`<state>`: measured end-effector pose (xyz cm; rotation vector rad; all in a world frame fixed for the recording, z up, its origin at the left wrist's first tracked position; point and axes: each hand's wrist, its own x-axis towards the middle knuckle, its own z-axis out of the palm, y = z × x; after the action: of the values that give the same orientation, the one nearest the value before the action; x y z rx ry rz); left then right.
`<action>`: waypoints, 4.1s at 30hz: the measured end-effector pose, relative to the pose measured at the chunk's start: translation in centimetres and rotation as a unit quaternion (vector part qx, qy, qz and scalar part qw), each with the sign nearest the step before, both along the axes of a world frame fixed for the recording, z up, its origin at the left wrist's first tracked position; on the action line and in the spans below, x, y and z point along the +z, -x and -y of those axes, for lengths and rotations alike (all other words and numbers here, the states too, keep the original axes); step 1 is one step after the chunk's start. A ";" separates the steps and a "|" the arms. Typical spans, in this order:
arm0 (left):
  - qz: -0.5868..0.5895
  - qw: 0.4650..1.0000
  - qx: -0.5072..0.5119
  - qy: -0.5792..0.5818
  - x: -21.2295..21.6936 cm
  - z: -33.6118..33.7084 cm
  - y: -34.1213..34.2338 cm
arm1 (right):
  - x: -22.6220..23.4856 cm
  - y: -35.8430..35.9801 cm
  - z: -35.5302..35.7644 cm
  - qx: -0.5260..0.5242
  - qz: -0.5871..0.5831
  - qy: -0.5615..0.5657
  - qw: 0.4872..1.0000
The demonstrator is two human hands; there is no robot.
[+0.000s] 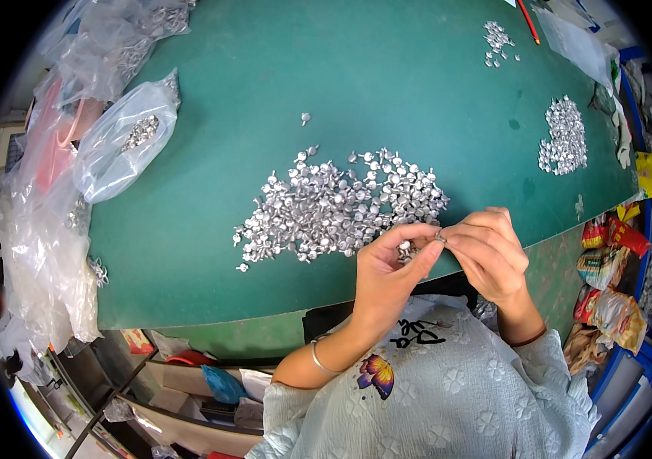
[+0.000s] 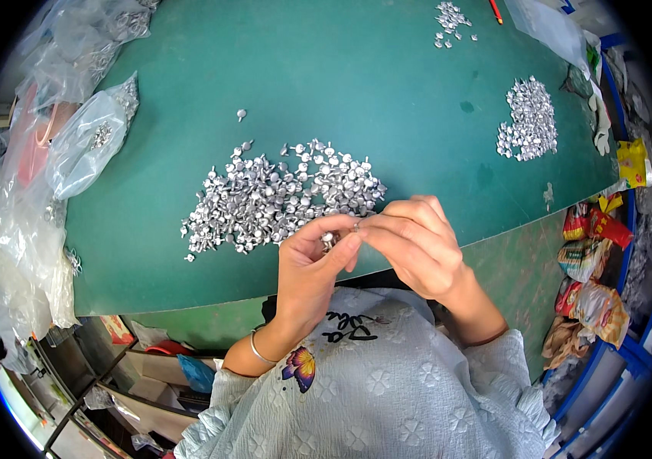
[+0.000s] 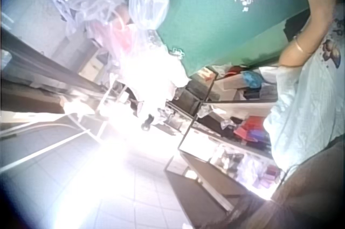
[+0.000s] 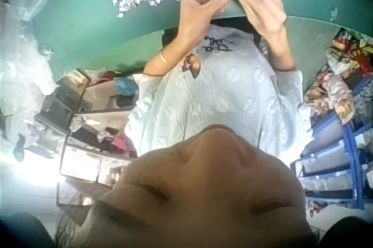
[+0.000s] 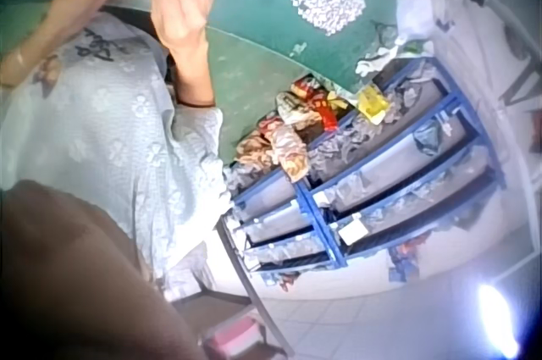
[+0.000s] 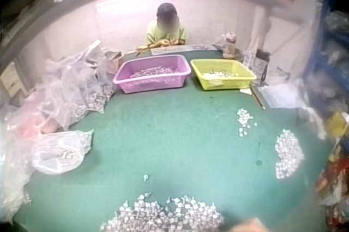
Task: The person sits at a green table and repeatedly picks up small silver metal components and white plastic pieces. They manually join these parts together by hand and place the assembled units into a pile on the table.
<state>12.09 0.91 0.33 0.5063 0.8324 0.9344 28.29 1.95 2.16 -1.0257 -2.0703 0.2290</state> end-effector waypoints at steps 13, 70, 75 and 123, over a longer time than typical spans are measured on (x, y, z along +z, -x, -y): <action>-0.050 0.996 0.010 -0.075 0.7 0.0 0.3 | 0.7 0.1 -0.4 -0.038 -0.099 0.104 0.989; -0.122 0.981 0.030 -0.147 0.6 -0.1 0.2 | 1.4 0.8 -0.1 -0.084 -0.069 0.163 0.981; -0.128 0.980 0.024 -0.150 0.8 -0.1 0.4 | 2.0 1.0 0.1 -0.090 -0.048 0.129 0.986; -0.051 0.995 0.017 -0.081 0.1 -0.1 0.4 | 1.2 0.9 0.4 -0.061 -0.136 0.226 0.963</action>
<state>11.65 0.97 0.43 0.6870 0.8634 1.0182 27.40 1.52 3.41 -1.3028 -1.7333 0.7626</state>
